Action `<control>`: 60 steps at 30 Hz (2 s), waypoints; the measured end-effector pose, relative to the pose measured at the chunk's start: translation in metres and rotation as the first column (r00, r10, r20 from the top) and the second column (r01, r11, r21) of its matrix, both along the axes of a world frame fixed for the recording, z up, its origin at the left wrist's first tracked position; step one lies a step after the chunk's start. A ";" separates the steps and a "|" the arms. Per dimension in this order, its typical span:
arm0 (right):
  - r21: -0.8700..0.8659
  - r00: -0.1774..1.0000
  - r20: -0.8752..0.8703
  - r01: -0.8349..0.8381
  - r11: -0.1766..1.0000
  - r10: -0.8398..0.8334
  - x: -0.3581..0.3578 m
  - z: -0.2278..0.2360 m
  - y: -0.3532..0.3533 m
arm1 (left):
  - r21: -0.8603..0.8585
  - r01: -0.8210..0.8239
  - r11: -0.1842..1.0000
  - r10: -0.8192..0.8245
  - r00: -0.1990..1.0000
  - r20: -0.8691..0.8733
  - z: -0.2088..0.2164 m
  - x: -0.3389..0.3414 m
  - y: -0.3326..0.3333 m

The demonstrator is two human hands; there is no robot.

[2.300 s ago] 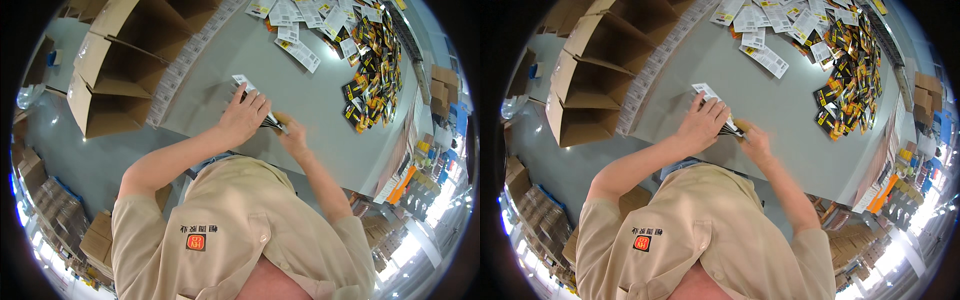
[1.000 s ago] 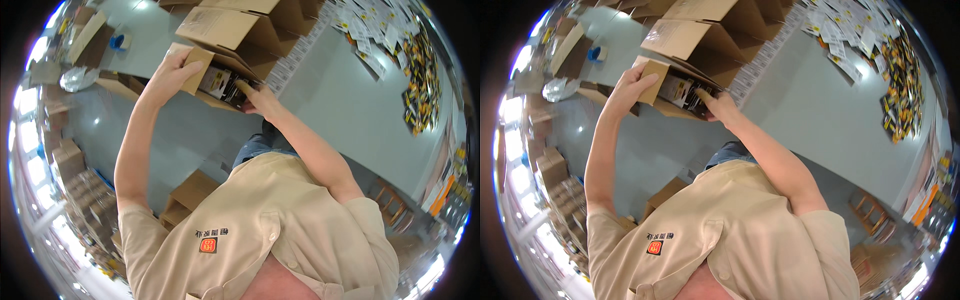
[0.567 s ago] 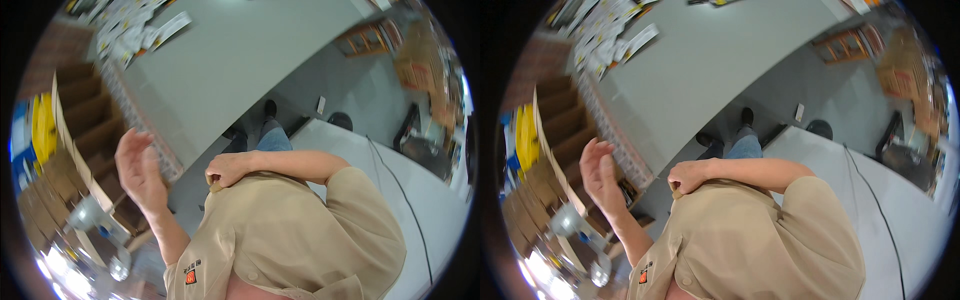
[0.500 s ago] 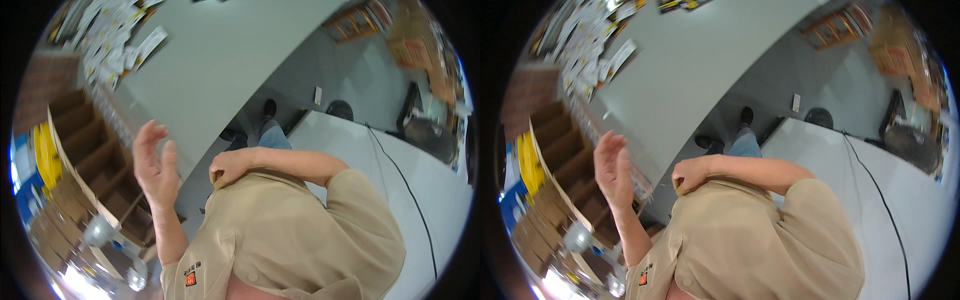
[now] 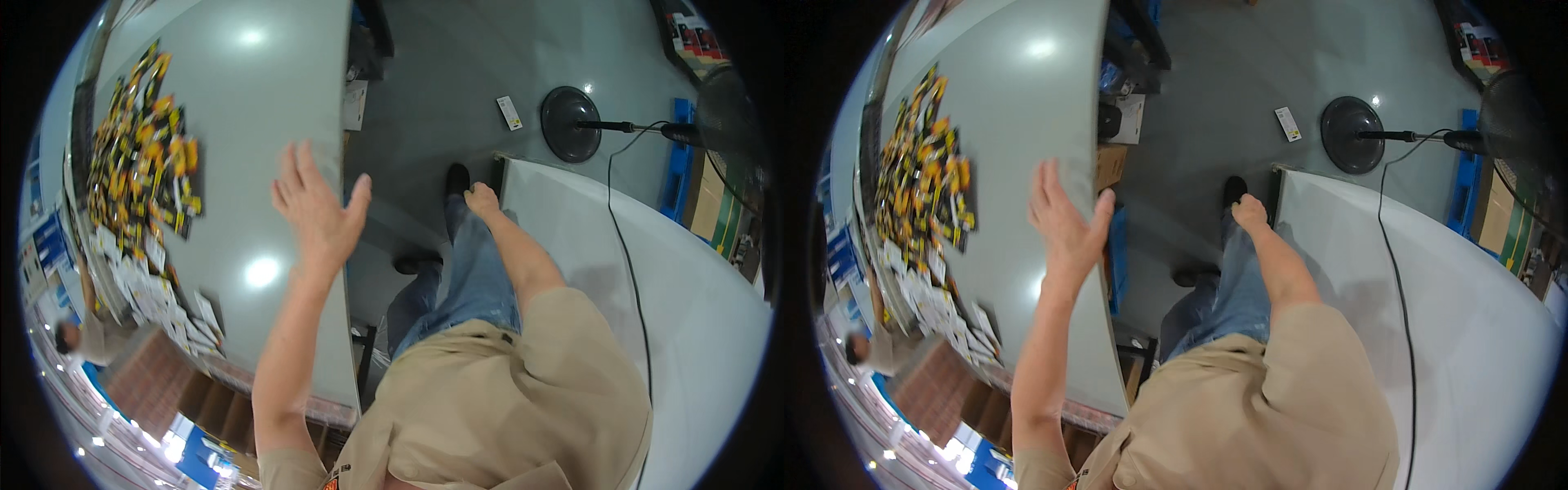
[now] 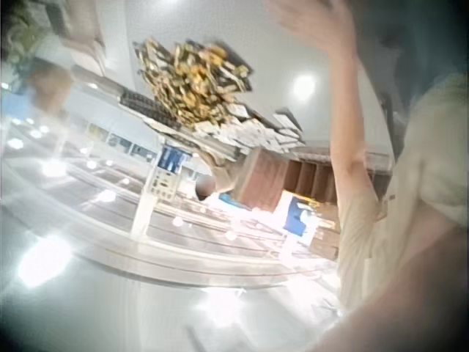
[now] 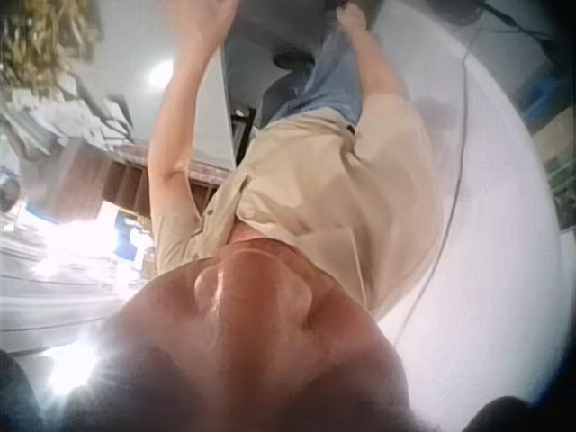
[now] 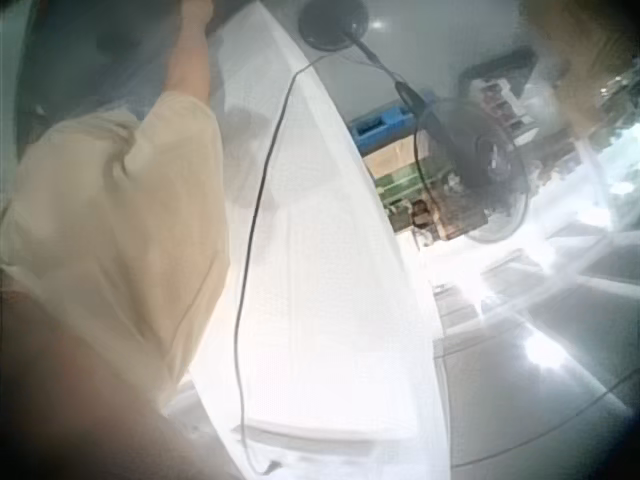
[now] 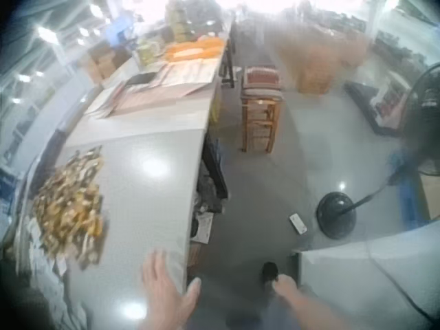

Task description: The person folds flat cardboard sheets into small boxes and seals them with a tape gun. Then they pick up small packaged items from the table and place them into the assembled boxes.

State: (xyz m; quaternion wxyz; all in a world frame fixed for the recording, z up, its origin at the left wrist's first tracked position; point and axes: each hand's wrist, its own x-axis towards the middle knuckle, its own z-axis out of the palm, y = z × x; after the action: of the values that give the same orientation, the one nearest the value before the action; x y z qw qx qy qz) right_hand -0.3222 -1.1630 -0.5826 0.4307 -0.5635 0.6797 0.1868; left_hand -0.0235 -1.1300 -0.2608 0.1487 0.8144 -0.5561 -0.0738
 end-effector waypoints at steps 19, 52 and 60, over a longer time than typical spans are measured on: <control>-0.125 0.988 -0.111 0.089 0.988 -0.103 -0.114 -0.335 -0.239 | 0.172 -0.557 0.812 0.549 0.830 0.095 -0.079 0.033 -0.100; 0.153 0.584 0.541 0.640 0.753 -0.605 0.083 -0.091 -0.039 | 0.165 -0.062 0.984 0.047 0.994 0.095 -0.069 0.050 -0.109; -0.614 0.777 0.625 0.429 0.663 0.076 0.132 0.207 -0.142 | -0.007 -0.124 0.992 0.121 0.979 -0.166 -0.059 0.053 -0.097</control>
State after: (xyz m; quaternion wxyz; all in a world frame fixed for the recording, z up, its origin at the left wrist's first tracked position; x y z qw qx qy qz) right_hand -0.1899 -1.3049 -0.3756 0.3795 -0.6419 0.5768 -0.3337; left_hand 0.0293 -1.2271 -0.3196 0.2053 0.8368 -0.4914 -0.1270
